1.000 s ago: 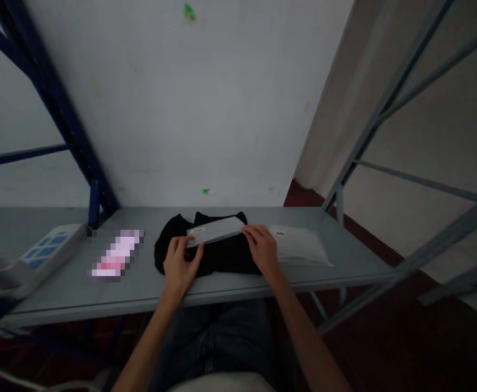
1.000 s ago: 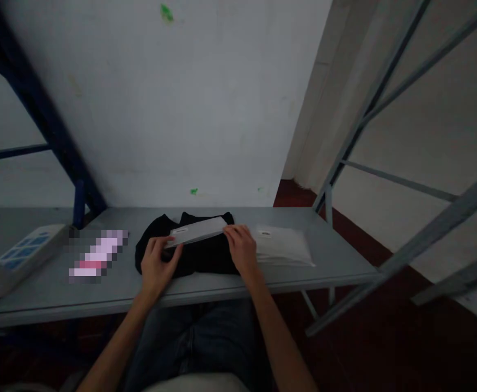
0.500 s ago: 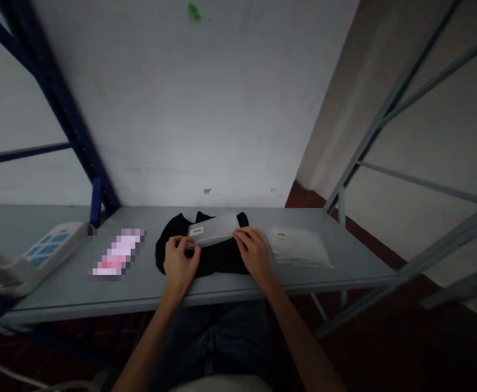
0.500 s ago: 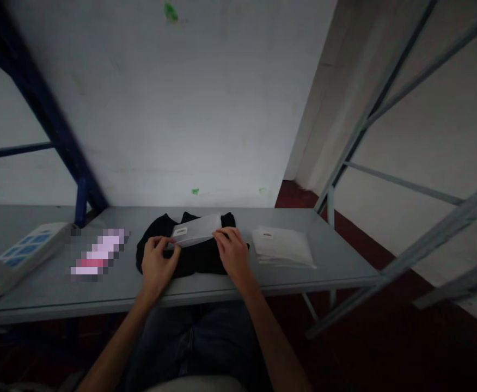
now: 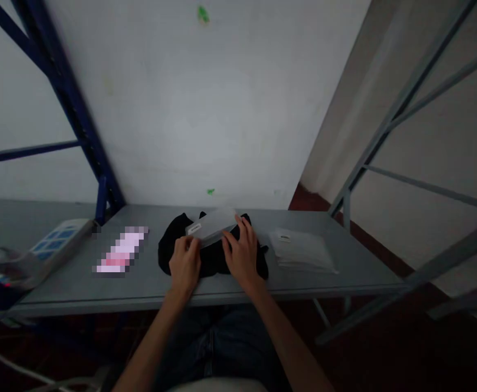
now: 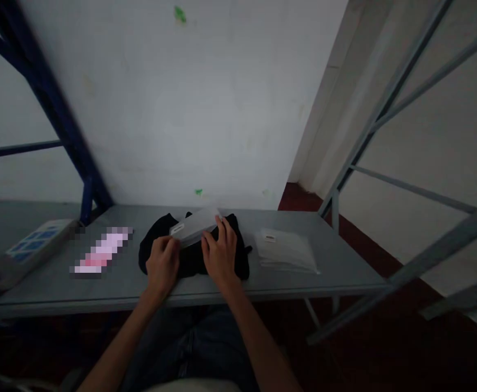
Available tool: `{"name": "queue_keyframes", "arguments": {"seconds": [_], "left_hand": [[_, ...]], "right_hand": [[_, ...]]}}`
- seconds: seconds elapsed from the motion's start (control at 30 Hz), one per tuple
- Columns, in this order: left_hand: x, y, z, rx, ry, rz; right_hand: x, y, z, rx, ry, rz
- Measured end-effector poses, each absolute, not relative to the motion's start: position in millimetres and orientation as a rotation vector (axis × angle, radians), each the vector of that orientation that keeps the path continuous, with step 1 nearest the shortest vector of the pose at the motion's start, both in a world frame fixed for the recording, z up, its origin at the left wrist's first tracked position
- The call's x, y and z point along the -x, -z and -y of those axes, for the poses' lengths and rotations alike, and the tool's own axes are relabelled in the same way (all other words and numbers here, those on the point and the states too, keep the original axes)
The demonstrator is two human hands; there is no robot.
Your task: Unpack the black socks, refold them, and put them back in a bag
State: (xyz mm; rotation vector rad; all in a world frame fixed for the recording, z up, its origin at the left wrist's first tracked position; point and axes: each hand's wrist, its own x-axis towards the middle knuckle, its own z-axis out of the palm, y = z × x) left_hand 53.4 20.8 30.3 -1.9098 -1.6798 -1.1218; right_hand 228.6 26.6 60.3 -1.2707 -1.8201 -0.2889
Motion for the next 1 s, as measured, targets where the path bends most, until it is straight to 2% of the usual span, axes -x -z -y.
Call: {"name": "queue_keyframes", "arguments": {"seconds": [0.13, 0.4, 0.63, 0.8, 0.9, 1.0], "left_hand": [[-51, -28, -19, 1.903, 1.084, 1.648], [-54, -29, -21, 1.754, 1.244, 1.725], [-55, -33, -29, 1.803, 1.455, 1.655], [-55, -39, -34, 1.836, 1.482, 1.649], [-57, -45, -36, 1.834, 1.466, 1.662], [-57, -52, -36, 1.822, 1.456, 1.675]], "right_hand": [[-214, -64, -44, 1.336, 0.233, 1.810], [-204, -73, -71, 1.371, 0.142, 1.965], [-208, -67, -88, 1.348, 0.021, 2.041], [-212, -72, -93, 1.258, 0.036, 2.041], [-217, -78, -82, 1.156, 0.086, 1.937], [-228, -76, -71, 1.232, 0.097, 1.643]]}}
